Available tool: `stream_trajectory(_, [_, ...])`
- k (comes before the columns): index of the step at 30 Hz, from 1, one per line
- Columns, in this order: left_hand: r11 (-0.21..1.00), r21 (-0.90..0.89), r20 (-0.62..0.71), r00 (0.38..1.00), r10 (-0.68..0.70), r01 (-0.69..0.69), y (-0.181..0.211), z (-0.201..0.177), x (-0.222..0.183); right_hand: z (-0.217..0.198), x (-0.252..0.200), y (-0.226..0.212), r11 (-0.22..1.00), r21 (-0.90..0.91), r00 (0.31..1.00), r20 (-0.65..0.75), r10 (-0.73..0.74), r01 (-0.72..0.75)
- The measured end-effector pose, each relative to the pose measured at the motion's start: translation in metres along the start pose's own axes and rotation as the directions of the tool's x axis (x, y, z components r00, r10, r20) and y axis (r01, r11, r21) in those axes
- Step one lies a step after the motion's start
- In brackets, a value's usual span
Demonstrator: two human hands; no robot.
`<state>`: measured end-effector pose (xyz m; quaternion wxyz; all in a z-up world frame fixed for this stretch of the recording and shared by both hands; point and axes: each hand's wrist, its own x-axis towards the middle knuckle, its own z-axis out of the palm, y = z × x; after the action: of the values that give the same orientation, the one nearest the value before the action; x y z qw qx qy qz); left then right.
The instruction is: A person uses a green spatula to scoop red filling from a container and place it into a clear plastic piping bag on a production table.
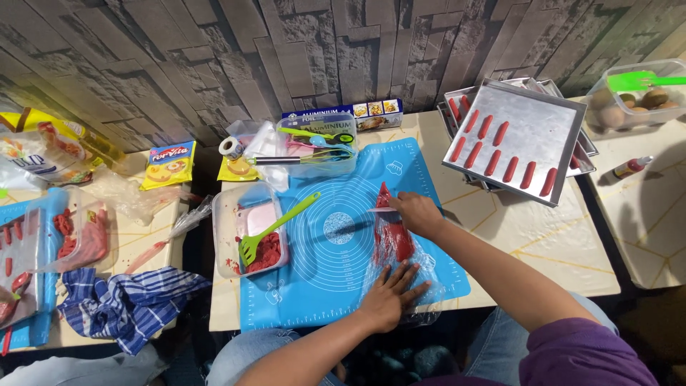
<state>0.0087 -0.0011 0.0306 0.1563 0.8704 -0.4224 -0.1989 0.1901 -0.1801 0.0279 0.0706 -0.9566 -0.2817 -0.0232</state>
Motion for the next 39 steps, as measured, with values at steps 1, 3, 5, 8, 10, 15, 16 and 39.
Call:
stream_trajectory(1, [1.000, 0.002, -0.001, 1.000, 0.001, -0.001, 0.005, -0.010, -0.004, -0.004, 0.001, 0.000, 1.000, -0.001, 1.000, -0.002, 0.000, 0.000])
stream_trajectory(3, [0.998, -0.027, 0.161, 0.985, -0.053, 0.059, 0.015, -0.032, -0.009, -0.012, 0.002, 0.001, 0.997, 0.039, 0.990, 0.132, 0.058, -0.063])
stream_trajectory(5, [0.997, -0.034, 0.147, 0.987, -0.059, 0.065, 0.022, -0.036, -0.018, -0.020, -0.004, -0.003, 0.999, 0.034, 0.997, 0.061, 0.039, -0.041])
stream_trajectory(8, [0.938, 0.341, -0.216, 0.976, 0.011, 0.065, 0.007, 0.001, -0.028, -0.029, -0.019, -0.017, 0.999, 0.044, 0.998, -0.051, -0.025, 0.027])
stream_trajectory(10, [0.739, 0.647, -0.490, 0.845, 0.214, 0.188, -0.006, 0.025, -0.034, -0.030, -0.029, -0.028, 0.996, 0.054, 0.993, -0.097, -0.067, 0.073])
stream_trajectory(15, [0.720, 0.678, -0.403, 0.894, 0.196, 0.148, -0.012, 0.034, -0.048, -0.011, -0.035, -0.039, 0.980, -0.107, 0.985, 0.046, -0.164, 0.168])
stream_trajectory(16, [0.719, 0.678, -0.404, 0.894, 0.193, 0.151, -0.012, 0.034, -0.047, -0.005, -0.033, -0.037, 0.980, -0.106, 0.985, 0.045, -0.167, 0.171])
stream_trajectory(39, [0.989, 0.099, 0.434, 0.889, -0.144, 0.112, 0.022, -0.051, -0.039, 0.018, 0.014, -0.026, 0.971, -0.216, 0.990, -0.117, 0.076, -0.100])
